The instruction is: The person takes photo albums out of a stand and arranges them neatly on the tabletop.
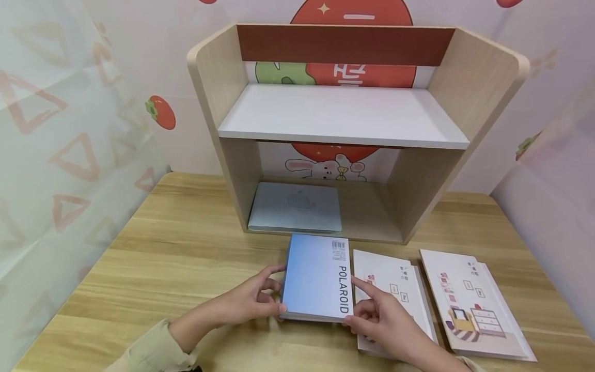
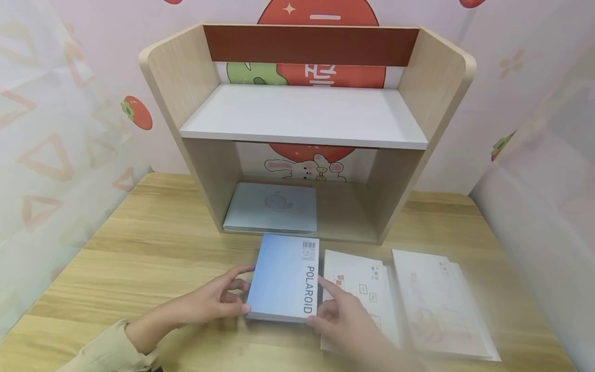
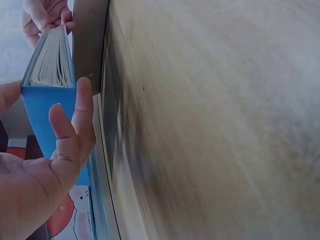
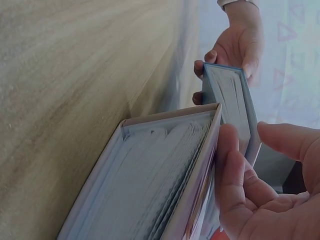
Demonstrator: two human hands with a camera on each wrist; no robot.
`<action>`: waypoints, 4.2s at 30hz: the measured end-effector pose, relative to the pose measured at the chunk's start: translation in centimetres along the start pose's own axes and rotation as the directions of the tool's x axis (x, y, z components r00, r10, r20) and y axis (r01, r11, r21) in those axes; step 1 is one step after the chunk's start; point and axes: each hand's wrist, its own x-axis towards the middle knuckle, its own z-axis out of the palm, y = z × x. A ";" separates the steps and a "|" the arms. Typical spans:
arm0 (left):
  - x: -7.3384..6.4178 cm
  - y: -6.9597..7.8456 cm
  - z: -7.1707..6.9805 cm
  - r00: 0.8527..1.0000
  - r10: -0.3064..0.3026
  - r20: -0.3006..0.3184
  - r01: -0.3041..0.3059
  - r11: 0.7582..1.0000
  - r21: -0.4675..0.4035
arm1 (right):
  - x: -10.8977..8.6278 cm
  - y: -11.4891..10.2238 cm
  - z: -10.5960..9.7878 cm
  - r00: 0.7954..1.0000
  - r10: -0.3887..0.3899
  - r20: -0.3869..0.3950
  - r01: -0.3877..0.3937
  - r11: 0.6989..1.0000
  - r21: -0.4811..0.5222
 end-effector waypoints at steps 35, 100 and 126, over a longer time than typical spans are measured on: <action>0.5 -0.4 0.6 0.998 -0.065 -0.012 0.066 0.996 0.052 | -0.1 0.4 -1.3 1.000 0.018 -0.007 -0.020 0.965 -0.261; 0.8 0.3 -2.7 0.993 0.080 -0.086 -0.026 0.865 0.501 | 1.9 -0.7 -3.3 0.999 -0.042 -0.031 0.030 0.945 -0.327; 2.9 1.6 -8.4 0.842 0.388 -0.375 -0.070 0.767 0.637 | 7.8 -0.4 -8.4 0.974 0.030 -0.226 -0.106 0.937 -0.332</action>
